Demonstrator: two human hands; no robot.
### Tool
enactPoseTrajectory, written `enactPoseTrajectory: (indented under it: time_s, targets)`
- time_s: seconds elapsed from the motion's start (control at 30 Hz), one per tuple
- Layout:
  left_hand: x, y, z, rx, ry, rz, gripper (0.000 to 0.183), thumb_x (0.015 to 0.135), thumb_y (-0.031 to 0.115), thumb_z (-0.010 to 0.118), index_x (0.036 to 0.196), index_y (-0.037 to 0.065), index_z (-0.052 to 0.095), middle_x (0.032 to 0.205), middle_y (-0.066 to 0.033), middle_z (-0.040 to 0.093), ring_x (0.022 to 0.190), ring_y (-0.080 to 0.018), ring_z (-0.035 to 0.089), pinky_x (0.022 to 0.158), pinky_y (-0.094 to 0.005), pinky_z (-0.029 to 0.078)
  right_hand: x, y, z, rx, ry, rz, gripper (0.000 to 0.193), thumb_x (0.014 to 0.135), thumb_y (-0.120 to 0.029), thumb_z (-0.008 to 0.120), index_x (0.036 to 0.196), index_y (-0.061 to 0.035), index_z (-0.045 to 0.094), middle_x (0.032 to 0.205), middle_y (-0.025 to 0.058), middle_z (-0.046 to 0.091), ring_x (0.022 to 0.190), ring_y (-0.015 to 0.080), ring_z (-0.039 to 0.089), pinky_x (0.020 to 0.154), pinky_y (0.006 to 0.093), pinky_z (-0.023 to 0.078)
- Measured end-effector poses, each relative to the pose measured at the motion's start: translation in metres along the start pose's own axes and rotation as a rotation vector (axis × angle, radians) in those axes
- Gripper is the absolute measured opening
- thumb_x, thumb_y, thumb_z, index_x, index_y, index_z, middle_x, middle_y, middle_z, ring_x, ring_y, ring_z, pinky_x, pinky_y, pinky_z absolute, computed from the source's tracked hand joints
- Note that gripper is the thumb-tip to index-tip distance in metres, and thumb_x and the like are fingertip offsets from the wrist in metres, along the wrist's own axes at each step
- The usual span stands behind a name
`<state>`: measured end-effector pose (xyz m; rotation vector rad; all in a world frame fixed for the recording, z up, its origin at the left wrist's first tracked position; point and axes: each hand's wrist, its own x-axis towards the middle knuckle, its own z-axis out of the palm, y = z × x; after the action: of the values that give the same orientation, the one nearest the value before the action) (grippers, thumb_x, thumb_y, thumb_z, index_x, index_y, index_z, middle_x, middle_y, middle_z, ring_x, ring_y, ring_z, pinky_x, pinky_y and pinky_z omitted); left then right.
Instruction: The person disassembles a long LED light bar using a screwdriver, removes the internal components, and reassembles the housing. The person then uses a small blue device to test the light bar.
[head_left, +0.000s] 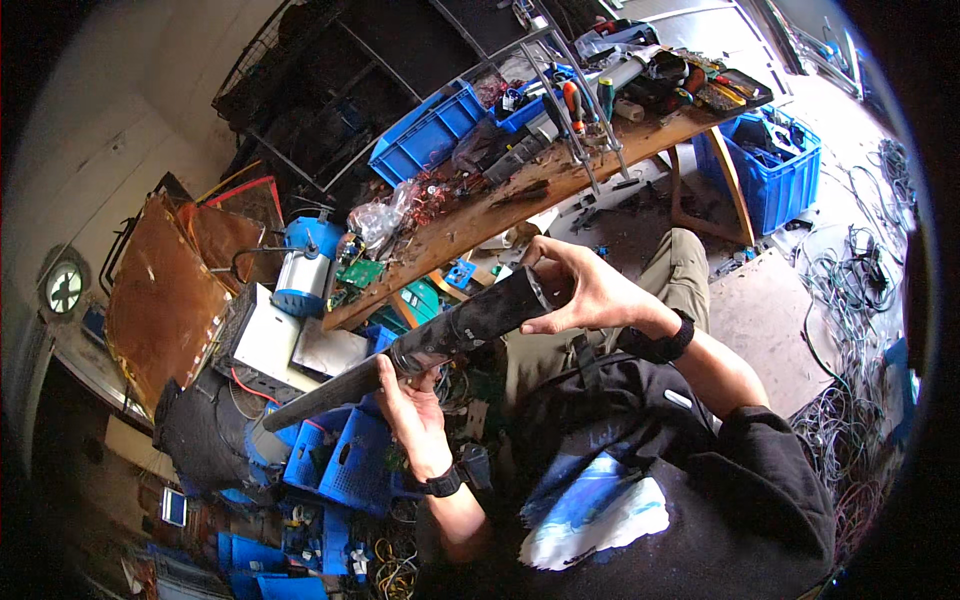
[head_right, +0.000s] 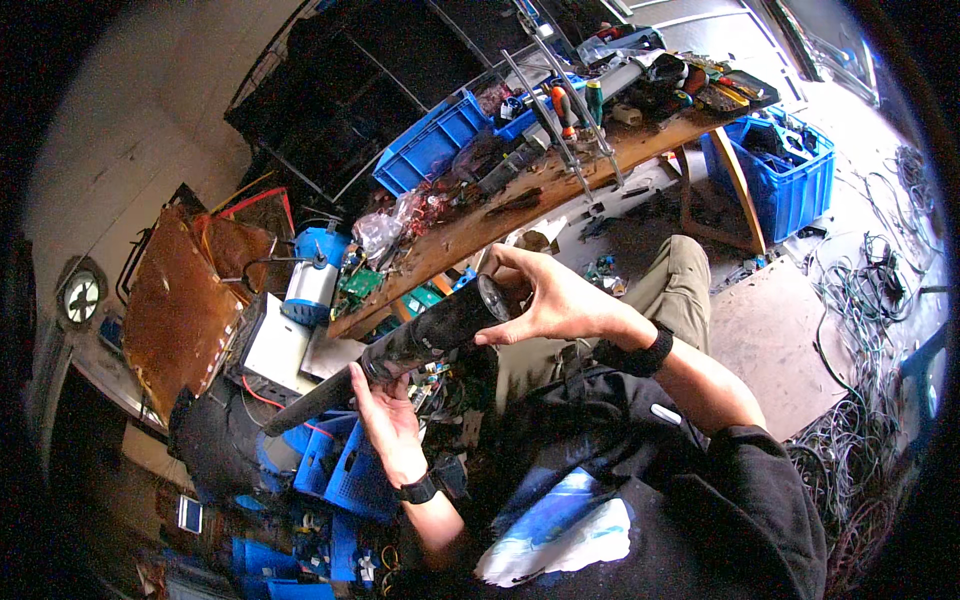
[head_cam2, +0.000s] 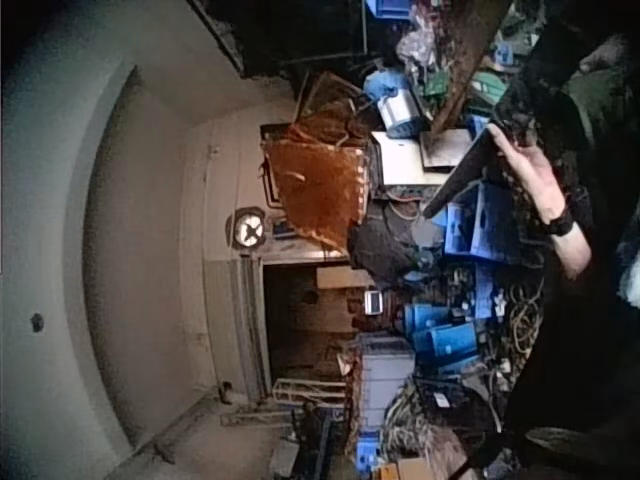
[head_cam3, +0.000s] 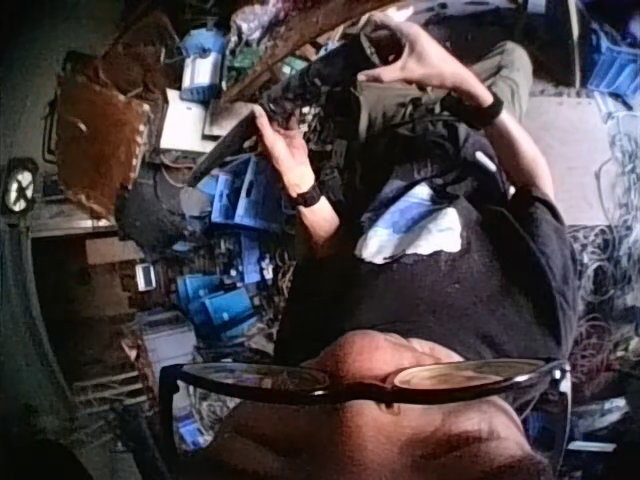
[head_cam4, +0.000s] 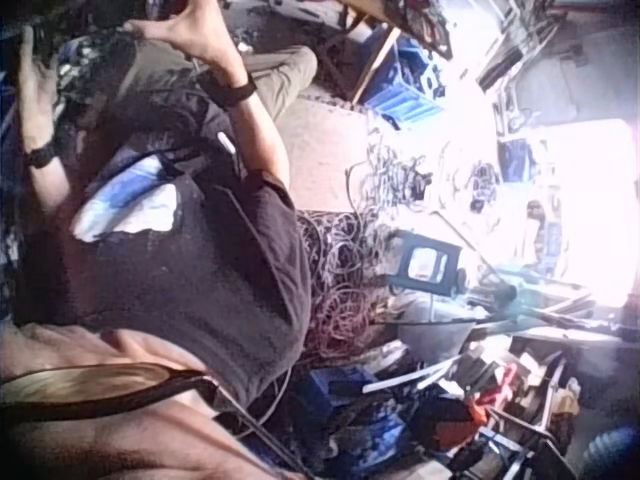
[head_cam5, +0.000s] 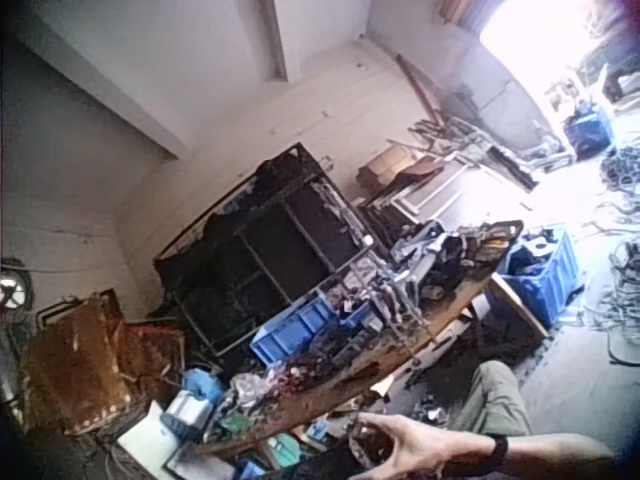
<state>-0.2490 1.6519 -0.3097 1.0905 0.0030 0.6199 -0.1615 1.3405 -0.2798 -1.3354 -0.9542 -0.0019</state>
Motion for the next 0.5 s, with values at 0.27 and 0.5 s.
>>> enactPoseTrajectory:
  time_s: [0.27,0.5]
  targets:
    - [0.007,-0.006,-0.012,-0.194,-0.225,-0.061,0.055,0.108,0.041,0.063,0.140,-0.005,0.057,0.138,-0.0195,0.067,0.126,-0.0284,0.067,0.105,-0.0398,0.061,-0.003,0.000,0.003,0.131,-0.023,-0.017,0.068,0.077,-0.018,0.099,0.127,-0.0017,0.056,0.123,0.0103,0.071,0.117,0.0118,0.061,0.101,0.0340,0.053]
    - [0.011,-0.004,-0.020,-0.364,-0.244,-0.022,0.062,0.106,0.031,0.068,0.149,-0.009,0.047,0.152,-0.0221,0.057,0.136,-0.0334,0.061,0.106,-0.0452,0.061,-0.004,-0.004,0.015,-0.122,0.118,-0.281,0.076,0.078,-0.010,0.098,0.140,-0.0029,0.055,0.122,0.0046,0.069,0.114,0.0086,0.060,0.097,0.0304,0.053]
